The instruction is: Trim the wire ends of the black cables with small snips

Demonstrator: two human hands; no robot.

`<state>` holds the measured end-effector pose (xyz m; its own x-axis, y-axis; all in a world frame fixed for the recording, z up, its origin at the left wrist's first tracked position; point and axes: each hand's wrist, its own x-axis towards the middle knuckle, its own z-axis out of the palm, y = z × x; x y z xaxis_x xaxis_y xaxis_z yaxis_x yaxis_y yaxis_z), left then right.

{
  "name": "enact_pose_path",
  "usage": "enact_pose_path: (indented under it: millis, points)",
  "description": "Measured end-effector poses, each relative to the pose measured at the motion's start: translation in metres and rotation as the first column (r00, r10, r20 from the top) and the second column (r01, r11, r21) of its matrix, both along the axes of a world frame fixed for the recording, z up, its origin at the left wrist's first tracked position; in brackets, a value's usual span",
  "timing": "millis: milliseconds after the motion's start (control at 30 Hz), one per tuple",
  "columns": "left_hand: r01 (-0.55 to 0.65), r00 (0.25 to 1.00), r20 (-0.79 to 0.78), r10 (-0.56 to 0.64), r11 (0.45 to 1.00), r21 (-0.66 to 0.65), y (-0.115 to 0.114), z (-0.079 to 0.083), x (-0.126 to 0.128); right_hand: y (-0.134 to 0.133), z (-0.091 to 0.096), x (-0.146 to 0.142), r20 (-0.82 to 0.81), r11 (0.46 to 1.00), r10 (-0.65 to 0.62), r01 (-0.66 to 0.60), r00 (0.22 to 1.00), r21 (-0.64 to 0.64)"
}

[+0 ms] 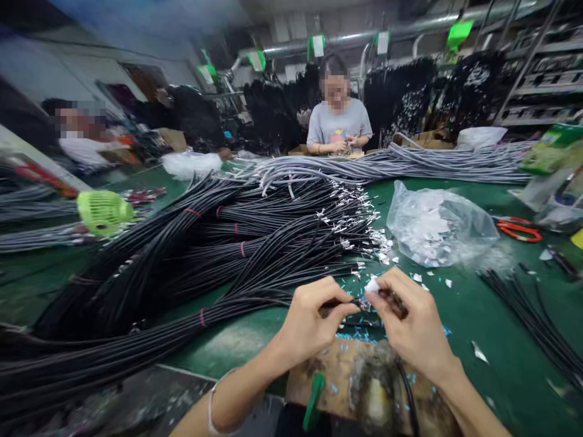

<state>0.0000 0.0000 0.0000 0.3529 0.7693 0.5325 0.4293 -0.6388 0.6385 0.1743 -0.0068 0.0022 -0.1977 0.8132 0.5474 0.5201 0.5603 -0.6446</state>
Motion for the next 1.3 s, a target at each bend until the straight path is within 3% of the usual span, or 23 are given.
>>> enact_pose_path:
  millis: [200, 367, 500, 1300]
  points:
    - [-0.102, 0.98, 0.187, 0.061, 0.971, 0.217, -0.002, -0.003, 0.002, -0.008, -0.011, 0.005, -0.059, 0.981, -0.17, 0.163, 0.984, -0.104]
    - [-0.237, 0.952, 0.265, 0.153, 0.916, 0.324, -0.003, -0.001, 0.001, -0.007, -0.015, 0.006, 0.004, 0.993, -0.11, 0.11, 0.994, -0.043]
    - [-0.253, 0.949, 0.269, 0.164, 0.905, 0.343, -0.004, -0.001, 0.0, -0.01, -0.009, 0.003, 0.009, 0.999, -0.028, 0.029, 1.0, -0.045]
    - [-0.243, 0.953, 0.261, 0.154, 0.903, 0.354, -0.004, -0.003, 0.001, -0.011, -0.006, 0.0, -0.014, 1.0, -0.007, 0.007, 1.0, 0.021]
